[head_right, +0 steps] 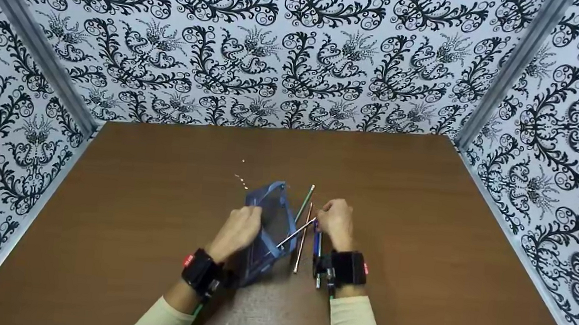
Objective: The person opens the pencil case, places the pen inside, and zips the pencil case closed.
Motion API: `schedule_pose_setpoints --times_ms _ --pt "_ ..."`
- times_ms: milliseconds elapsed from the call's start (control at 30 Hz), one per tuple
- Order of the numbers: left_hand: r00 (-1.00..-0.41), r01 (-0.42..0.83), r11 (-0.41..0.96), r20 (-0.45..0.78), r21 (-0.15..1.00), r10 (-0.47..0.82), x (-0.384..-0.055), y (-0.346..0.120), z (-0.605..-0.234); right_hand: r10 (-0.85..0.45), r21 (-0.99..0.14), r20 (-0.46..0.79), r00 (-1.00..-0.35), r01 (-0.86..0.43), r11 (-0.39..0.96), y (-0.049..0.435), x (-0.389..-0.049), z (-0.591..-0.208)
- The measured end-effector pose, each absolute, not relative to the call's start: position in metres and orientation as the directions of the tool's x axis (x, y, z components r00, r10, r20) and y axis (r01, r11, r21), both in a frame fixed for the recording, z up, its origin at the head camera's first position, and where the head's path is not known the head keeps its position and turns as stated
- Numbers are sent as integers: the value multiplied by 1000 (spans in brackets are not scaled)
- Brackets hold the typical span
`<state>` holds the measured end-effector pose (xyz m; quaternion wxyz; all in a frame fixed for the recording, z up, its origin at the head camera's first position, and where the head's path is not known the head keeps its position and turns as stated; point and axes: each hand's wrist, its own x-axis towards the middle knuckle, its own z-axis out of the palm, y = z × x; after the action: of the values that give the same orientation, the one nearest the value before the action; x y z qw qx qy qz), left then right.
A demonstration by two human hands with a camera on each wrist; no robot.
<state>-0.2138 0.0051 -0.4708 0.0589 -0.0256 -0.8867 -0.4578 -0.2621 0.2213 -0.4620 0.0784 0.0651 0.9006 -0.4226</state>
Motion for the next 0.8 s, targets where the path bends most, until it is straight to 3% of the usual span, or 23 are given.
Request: schedule_pose_setpoints --times_ms 267,800 --pt "-994 82 574 107 815 -9 -214 5 -471 44 -763 -203 -978 186 618 219 -265 -469" --pt "-994 82 596 112 799 -14 -213 6 -470 65 -897 -206 -976 215 387 207 -269 -469"
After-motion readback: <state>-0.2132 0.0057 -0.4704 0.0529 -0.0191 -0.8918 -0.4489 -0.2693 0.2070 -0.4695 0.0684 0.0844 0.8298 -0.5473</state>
